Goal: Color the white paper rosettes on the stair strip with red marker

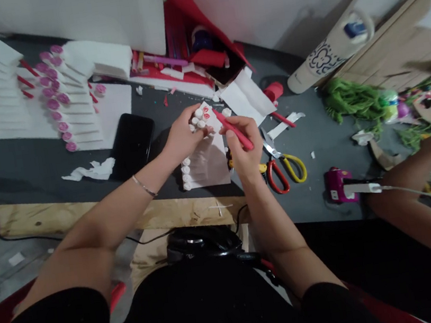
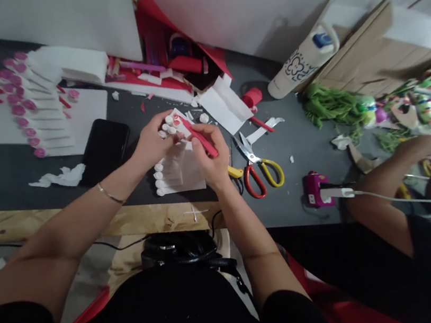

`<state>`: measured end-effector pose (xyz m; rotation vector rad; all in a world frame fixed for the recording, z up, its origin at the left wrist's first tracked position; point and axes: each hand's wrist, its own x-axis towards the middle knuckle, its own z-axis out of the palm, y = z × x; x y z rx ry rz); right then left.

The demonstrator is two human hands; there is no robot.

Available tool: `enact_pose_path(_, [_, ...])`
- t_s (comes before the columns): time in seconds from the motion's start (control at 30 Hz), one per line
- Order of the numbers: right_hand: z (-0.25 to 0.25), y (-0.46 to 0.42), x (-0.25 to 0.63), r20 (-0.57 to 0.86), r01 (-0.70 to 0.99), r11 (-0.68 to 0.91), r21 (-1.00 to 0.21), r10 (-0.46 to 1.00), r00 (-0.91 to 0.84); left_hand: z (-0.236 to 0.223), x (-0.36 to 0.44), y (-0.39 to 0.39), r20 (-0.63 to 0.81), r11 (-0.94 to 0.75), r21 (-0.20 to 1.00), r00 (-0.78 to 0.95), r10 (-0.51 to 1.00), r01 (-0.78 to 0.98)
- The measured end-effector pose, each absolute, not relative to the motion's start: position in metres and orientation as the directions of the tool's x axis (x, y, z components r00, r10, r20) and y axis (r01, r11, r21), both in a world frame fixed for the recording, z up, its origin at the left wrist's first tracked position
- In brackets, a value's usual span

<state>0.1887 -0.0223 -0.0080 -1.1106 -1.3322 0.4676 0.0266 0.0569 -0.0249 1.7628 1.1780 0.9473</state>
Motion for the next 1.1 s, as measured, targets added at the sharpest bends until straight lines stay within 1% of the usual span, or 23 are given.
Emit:
enact_pose_path(0.13, [0.0, -0.004, 0.196, 0.438, 0.254, 0.369, -0.894, 0.839, 0.322, -0.015, 0.036, 0.079, 0.152, -0.236, 0.927, 0.285, 0.947, 0.292])
enact_pose_path(0.2, [0.005, 0.005, 0.2, 0.443, 0.257, 0.371, -0.892, 0.829, 0.341, -0.002, 0.039, 0.087, 0.174, -0.262, 0.921, 0.298, 0.939, 0.289])
enact_pose_path(0.37, [0.019, 0.046, 0.2, 0.578, 0.233, 0.532, -0.814, 0.707, 0.407, 0.036, 0.045, 0.099, 0.264, -0.356, 0.868, 0.286, 0.921, 0.346])
enact_pose_path(0.47, [0.03, 0.072, 0.193, 0.594, 0.152, 0.605, -0.782, 0.648, 0.476, 0.055, 0.046, 0.102, 0.328, -0.405, 0.839, 0.257, 0.909, 0.362])
enact_pose_path(0.57, [0.041, 0.083, 0.187, 0.589, 0.082, 0.647, -0.758, 0.625, 0.513, 0.067, 0.043, 0.101, 0.405, -0.474, 0.793, 0.25, 0.88, 0.383])
enact_pose_path(0.63, [0.047, 0.082, 0.185, 0.594, 0.081, 0.651, -0.755, 0.627, 0.504, 0.071, 0.039, 0.098, 0.431, -0.494, 0.777, 0.242, 0.869, 0.39])
enact_pose_path(0.73, [0.05, 0.077, 0.183, 0.581, 0.07, 0.63, -0.774, 0.662, 0.473, 0.076, 0.031, 0.092, 0.432, -0.495, 0.766, 0.243, 0.869, 0.409])
enact_pose_path(0.9, [0.046, 0.073, 0.179, 0.551, -0.029, 0.627, -0.779, 0.706, 0.445, 0.084, 0.02, 0.083, 0.445, -0.509, 0.715, 0.249, 0.86, 0.48])
enact_pose_path(1.1, [0.048, 0.068, 0.175, 0.532, 0.011, 0.591, -0.807, 0.718, 0.449, 0.087, 0.022, 0.077, 0.447, -0.535, 0.662, 0.297, 0.844, 0.525])
